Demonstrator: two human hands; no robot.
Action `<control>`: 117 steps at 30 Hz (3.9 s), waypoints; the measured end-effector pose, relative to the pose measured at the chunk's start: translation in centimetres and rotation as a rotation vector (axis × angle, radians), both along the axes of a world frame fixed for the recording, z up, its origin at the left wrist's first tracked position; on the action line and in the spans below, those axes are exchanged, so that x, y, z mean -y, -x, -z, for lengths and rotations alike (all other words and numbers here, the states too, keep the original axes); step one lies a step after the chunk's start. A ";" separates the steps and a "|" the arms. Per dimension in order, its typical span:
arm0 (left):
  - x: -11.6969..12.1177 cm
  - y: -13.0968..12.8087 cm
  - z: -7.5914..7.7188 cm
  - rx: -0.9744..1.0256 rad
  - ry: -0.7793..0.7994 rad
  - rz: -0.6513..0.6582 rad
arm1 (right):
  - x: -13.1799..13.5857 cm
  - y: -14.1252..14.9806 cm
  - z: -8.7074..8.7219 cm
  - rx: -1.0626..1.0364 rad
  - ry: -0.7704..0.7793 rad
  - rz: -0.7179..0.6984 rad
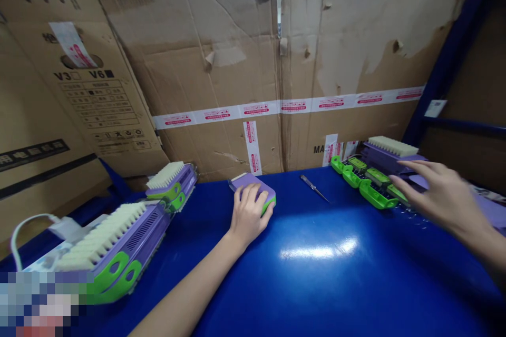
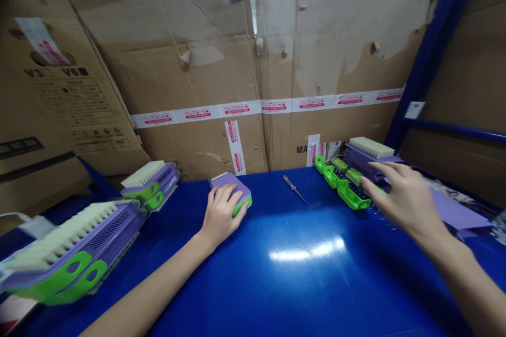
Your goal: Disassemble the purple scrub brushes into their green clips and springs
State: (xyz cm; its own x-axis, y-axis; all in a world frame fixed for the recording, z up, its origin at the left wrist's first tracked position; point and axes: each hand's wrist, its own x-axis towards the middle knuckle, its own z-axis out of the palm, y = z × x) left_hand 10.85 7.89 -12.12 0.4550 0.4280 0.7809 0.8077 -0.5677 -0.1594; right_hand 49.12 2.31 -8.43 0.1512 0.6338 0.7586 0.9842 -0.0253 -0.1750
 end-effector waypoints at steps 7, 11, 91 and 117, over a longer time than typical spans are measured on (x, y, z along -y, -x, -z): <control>-0.8 0.3 0.8 0.106 0.024 -0.234 | -4.6 8.5 0.4 0.102 0.310 -0.346; -1.1 0.4 1.0 0.077 0.097 -0.257 | -5.8 13.2 1.8 0.255 0.533 -0.416; -1.8 1.0 1.2 0.204 0.427 0.117 | -7.0 14.5 3.4 0.316 0.086 -0.636; -1.6 2.5 -1.4 0.001 0.441 0.253 | -6.5 16.8 2.8 0.580 0.123 -0.647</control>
State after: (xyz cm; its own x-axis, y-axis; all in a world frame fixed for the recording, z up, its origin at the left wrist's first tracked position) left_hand 8.34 9.52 -10.70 0.5861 0.5934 0.5516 0.6362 -0.7587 0.1402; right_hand 32.37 8.80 -11.21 -0.6542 0.5442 0.5253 0.7452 0.5826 0.3244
